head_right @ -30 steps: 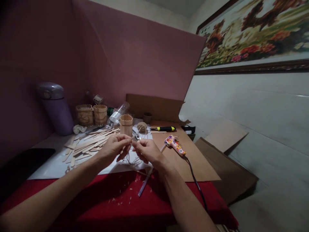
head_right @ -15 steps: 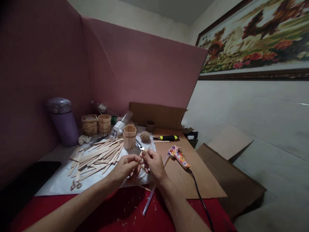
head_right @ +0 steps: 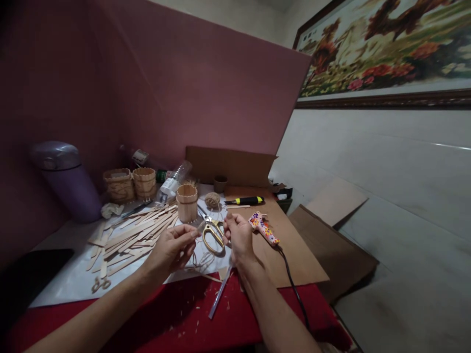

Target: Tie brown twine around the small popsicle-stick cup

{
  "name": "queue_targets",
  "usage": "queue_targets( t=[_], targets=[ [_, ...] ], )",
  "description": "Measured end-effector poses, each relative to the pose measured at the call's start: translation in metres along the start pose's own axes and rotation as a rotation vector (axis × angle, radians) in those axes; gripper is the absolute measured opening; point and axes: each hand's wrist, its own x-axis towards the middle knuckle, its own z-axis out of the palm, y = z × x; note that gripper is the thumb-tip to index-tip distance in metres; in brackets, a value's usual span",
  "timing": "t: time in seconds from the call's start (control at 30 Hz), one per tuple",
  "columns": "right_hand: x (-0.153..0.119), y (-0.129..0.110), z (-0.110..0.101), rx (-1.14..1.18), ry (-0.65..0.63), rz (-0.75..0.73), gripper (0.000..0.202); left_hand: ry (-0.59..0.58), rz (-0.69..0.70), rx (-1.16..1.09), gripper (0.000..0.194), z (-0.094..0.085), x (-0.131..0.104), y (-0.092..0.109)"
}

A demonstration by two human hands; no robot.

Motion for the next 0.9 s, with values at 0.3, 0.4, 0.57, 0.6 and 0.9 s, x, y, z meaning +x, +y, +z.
queue_targets(
  t=[0.3,0.4,0.57,0.6,0.9],
  targets=[
    [-0.012,0.001,0.007,-0.383,-0.306,-0.095,0.037,0.006,0.136,0.104,0.029,0.004,-0.003,0.011],
    [-0.017,-0.001,0.010,-0.241,-0.398,0.025,0.037,-0.045,0.059,0.149,0.030,0.006,-0.004,0.011],
    [-0.013,-0.010,0.007,0.042,-0.207,0.021,0.029,-0.221,-0.130,0.059,0.029,0.002,-0.004,0.012],
    [-0.010,-0.013,0.006,0.094,-0.158,0.013,0.030,-0.248,-0.157,0.047,0.029,0.000,-0.004,0.014],
    [0.006,-0.017,-0.008,0.255,-0.019,-0.041,0.023,-0.305,-0.287,0.258,0.025,-0.025,0.008,0.022]
  ],
)
